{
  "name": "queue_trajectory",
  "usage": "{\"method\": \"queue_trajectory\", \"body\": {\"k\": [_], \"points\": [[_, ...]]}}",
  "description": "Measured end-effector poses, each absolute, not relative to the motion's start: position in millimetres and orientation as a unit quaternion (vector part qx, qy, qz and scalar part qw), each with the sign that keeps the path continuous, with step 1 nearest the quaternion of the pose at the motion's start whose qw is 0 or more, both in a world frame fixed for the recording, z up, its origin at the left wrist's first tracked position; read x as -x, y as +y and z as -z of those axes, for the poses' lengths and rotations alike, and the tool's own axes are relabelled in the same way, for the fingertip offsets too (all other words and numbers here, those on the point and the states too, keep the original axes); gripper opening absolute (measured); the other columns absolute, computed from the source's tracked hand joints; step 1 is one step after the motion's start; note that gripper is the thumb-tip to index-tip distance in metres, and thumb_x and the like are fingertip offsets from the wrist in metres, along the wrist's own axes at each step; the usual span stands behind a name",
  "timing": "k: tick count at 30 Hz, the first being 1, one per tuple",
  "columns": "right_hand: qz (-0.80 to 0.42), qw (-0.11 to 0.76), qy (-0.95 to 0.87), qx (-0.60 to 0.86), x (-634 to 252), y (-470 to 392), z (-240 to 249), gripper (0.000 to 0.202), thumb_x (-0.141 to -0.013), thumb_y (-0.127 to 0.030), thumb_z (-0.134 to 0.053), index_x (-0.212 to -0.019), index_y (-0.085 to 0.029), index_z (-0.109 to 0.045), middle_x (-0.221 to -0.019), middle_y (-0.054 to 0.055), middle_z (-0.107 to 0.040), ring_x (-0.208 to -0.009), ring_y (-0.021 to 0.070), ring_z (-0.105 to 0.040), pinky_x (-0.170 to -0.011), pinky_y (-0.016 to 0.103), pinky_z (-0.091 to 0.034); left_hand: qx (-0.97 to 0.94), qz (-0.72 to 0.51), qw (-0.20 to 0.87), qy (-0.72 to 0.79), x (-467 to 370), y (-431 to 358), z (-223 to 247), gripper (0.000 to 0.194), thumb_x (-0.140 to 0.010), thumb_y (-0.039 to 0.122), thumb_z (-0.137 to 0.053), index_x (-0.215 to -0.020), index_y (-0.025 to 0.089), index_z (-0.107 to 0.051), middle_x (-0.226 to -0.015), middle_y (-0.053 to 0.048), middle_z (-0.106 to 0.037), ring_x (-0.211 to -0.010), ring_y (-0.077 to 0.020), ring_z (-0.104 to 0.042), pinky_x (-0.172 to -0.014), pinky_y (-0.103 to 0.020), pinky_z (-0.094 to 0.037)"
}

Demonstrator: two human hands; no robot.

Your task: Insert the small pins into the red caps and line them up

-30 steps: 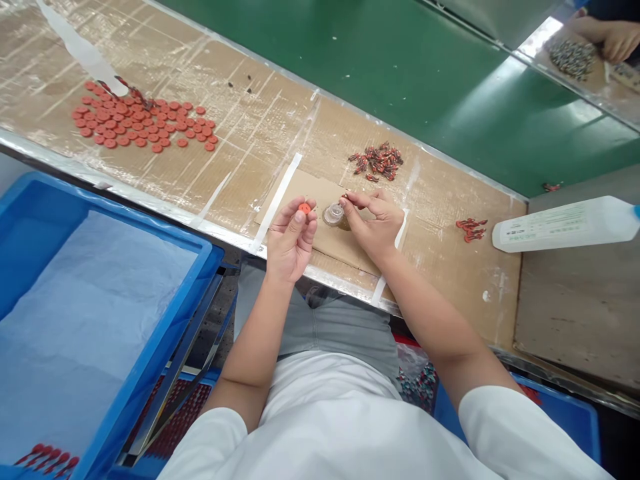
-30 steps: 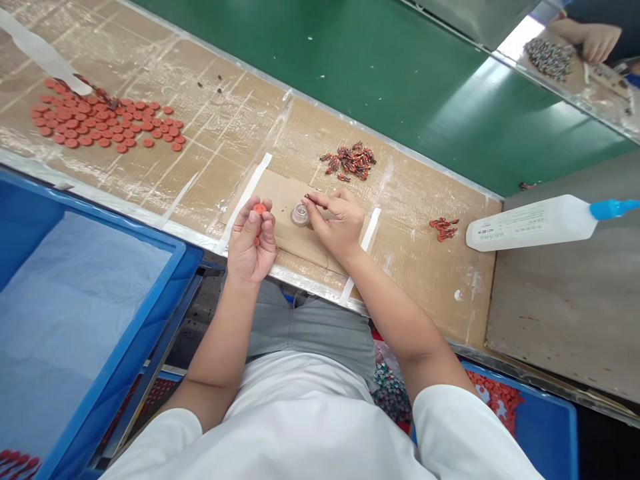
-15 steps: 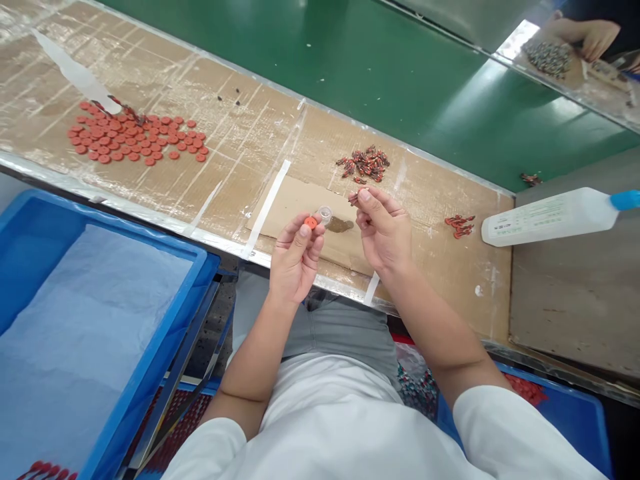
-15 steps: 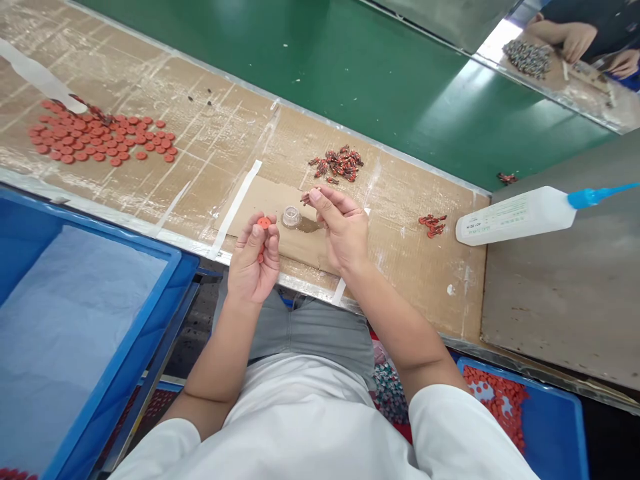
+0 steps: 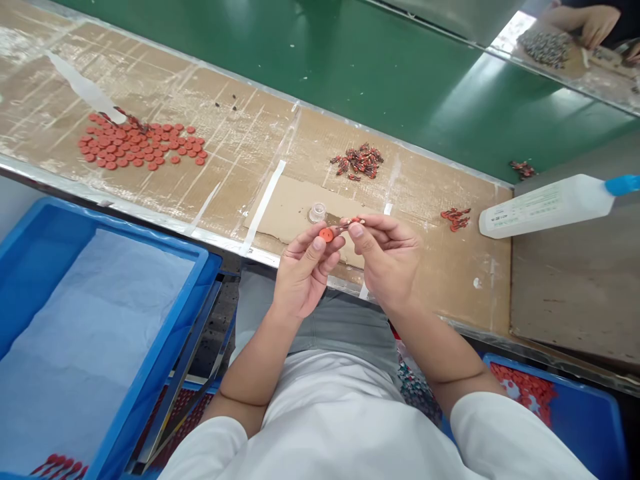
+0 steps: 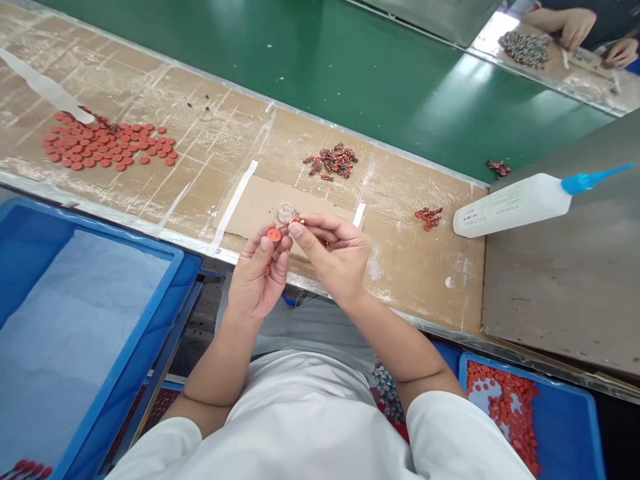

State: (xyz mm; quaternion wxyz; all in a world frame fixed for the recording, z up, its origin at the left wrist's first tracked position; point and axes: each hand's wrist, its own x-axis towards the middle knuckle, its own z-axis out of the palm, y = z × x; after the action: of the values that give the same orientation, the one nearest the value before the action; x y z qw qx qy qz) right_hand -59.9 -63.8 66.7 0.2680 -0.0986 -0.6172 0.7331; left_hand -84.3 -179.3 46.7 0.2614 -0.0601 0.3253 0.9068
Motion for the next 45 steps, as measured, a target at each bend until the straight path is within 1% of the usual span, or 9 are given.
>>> {"method": "queue_trajectory", "body": {"k": [4,10,16,18,22,29,34,40,45], "points": [[-0.707,0.279,-0.644,0.090,54.5,-67.9,-65.5,0.021,-0.073,-0.035,-0.079,-0.087,-0.022,-0.070,-0.088,0.001,-0.075,-0.077,0.0154,-0.072,-0.069,0.027,-0.061,0.041,-0.910,0.259,0.320,81.3,-177.2,-45.9,0.023,-0.076,0.029,-0.075,-0.098,0.023,-0.072,-0.102,-0.001,-0.075,-0.092,-0.0135,-0.071,-0.072,-0.013,-0.056],[-0.682,0.292,-0.663,0.102,53.4,-68.6,-62.1,0.023,-0.072,-0.038,-0.079,-0.086,-0.022,-0.070,-0.087,0.002,-0.076,-0.073,0.0166,-0.072,-0.066,0.027,-0.063,0.049,-0.903,0.243,0.351,80.3,-174.7,-44.5,0.026,-0.074,0.032,-0.077,-0.098,0.024,-0.072,-0.107,-0.003,-0.074,-0.099,-0.0165,-0.070,-0.079,-0.017,-0.057],[-0.664,0.298,-0.679,0.097,51.5,-67.2,-59.5,0.021,-0.074,-0.035,-0.078,-0.088,-0.022,-0.071,-0.088,0.002,-0.076,-0.074,0.0165,-0.073,-0.062,0.025,-0.062,0.058,-0.903,0.244,0.348,79.9,-174.0,-43.0,0.026,-0.073,0.031,-0.077,-0.098,0.023,-0.072,-0.107,-0.003,-0.074,-0.098,-0.0164,-0.070,-0.082,-0.018,-0.056],[-0.657,0.303,-0.684,0.094,51.0,-67.3,-59.1,0.020,-0.074,-0.034,-0.078,-0.088,-0.022,-0.071,-0.088,0.002,-0.076,-0.076,0.0167,-0.073,-0.063,0.025,-0.062,0.059,-0.901,0.246,0.351,79.8,-173.9,-42.7,0.027,-0.074,0.032,-0.077,-0.098,0.023,-0.072,-0.109,-0.003,-0.073,-0.099,-0.0164,-0.070,-0.083,-0.019,-0.056],[-0.651,0.310,-0.687,0.086,50.4,-67.7,-59.5,0.019,-0.075,-0.033,-0.078,-0.088,-0.023,-0.071,-0.090,0.002,-0.076,-0.079,0.0173,-0.073,-0.071,0.027,-0.063,0.062,-0.901,0.245,0.352,79.6,-173.5,-42.4,0.025,-0.074,0.031,-0.077,-0.097,0.023,-0.072,-0.109,-0.003,-0.073,-0.098,-0.0157,-0.070,-0.085,-0.019,-0.056],[-0.638,0.318,-0.699,0.058,49.1,-66.1,-58.8,0.015,-0.076,-0.026,-0.077,-0.090,-0.024,-0.073,-0.090,0.001,-0.076,-0.082,0.0172,-0.073,-0.075,0.029,-0.063,0.065,-0.906,0.237,0.345,79.9,-172.3,-41.5,0.024,-0.070,0.030,-0.079,-0.092,0.022,-0.074,-0.101,-0.002,-0.075,-0.091,-0.0125,-0.071,-0.081,-0.015,-0.056],[-0.630,0.326,-0.703,0.041,48.7,-64.6,-56.5,0.015,-0.076,-0.024,-0.076,-0.091,-0.025,-0.074,-0.090,0.001,-0.076,-0.079,0.0170,-0.073,-0.072,0.029,-0.062,0.067,-0.908,0.240,0.337,79.8,-172.4,-40.8,0.024,-0.068,0.029,-0.081,-0.091,0.022,-0.074,-0.097,-0.001,-0.075,-0.088,-0.0104,-0.071,-0.079,-0.013,-0.055],[-0.602,0.323,-0.729,0.042,47.6,-62.0,-53.5,0.016,-0.075,-0.028,-0.077,-0.091,-0.026,-0.075,-0.087,0.001,-0.076,-0.077,0.0184,-0.072,-0.071,0.031,-0.062,0.086,-0.901,0.236,0.354,79.9,-174.3,-40.0,0.025,-0.066,0.029,-0.082,-0.089,0.021,-0.074,-0.098,-0.001,-0.075,-0.092,-0.0129,-0.071,-0.083,-0.016,-0.056],[-0.593,0.316,-0.740,0.041,47.7,-60.7,-53.4,0.017,-0.075,-0.026,-0.077,-0.091,-0.027,-0.075,-0.087,0.001,-0.076,-0.076,0.0181,-0.071,-0.069,0.032,-0.060,0.086,-0.899,0.220,0.368,79.4,-176.0,-40.8,0.022,-0.065,0.026,-0.083,-0.086,0.020,-0.076,-0.093,-0.003,-0.076,-0.090,-0.0136,-0.072,-0.079,-0.016,-0.056]]}}
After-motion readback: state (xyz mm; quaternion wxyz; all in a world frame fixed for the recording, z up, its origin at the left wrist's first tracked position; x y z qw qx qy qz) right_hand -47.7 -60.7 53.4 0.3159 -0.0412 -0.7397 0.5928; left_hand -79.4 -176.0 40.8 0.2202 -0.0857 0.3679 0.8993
